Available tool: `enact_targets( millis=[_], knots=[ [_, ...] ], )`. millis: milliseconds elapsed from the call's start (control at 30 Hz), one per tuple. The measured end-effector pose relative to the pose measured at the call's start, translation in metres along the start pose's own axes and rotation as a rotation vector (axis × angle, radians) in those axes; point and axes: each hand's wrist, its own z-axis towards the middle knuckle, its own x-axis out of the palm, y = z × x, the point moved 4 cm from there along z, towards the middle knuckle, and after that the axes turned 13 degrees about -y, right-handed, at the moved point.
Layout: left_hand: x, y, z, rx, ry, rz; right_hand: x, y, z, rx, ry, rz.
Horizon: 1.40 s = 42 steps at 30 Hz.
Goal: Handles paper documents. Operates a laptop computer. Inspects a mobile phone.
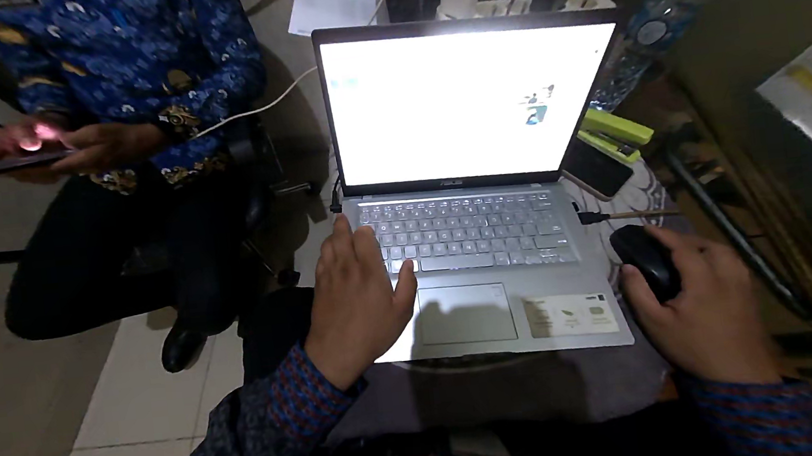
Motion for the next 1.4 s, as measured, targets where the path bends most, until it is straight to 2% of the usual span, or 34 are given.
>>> enact_targets(
  millis=[1233, 1400],
  knots=[
    [0.000, -0.001, 0.000, -0.006, 0.008, 0.000, 0.000, -0.001, 0.000, 0.003, 0.002, 0.028],
    [-0.011, 0.004, 0.008, -0.066, 0.120, -0.068, -0.003, 0.001, 0.002, 0.017, 0.042, 0.018]
  ],
)
